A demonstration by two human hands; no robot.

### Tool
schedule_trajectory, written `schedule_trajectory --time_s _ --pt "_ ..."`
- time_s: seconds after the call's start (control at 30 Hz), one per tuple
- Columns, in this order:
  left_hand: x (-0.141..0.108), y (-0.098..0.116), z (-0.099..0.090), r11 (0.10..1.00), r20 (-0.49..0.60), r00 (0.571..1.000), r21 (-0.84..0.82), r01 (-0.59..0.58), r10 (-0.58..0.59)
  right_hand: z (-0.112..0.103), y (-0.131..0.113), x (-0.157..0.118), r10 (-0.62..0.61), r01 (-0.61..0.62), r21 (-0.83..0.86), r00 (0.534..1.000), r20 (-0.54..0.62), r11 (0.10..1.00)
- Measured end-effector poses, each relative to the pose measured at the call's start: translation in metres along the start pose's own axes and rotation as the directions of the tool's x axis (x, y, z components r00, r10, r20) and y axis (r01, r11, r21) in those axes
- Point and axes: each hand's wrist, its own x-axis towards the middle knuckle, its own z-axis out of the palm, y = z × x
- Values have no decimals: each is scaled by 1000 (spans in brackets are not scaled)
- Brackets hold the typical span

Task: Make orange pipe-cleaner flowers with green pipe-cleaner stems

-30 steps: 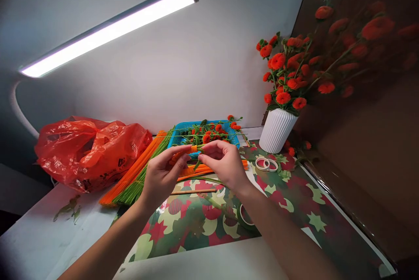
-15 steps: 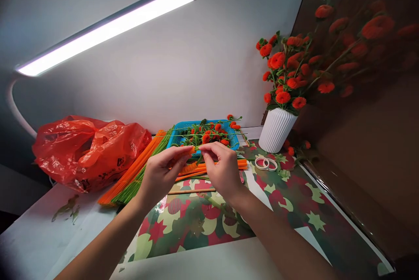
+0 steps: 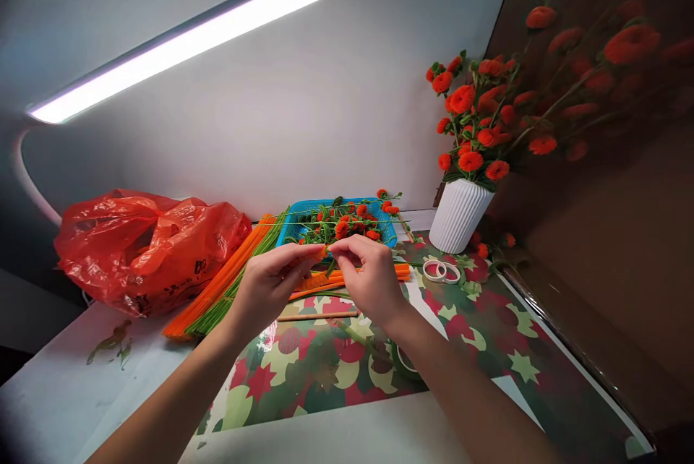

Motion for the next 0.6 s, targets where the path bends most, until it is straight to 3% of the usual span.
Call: schedule_trajectory --time_s 0.3,0.47,0.6 --pt "0 0 1 998 11 999 -46 41 -40 2 1 -1 118 -120 93 993 26 988" --pt "-1 6 3 961 62 976 -175 215 -208 -1 6 5 297 -272 252 952 -68 929" --pt "1 7 4 867 25 945 -390 309 -325 -3 14 10 349 -288 350 929 -124 891"
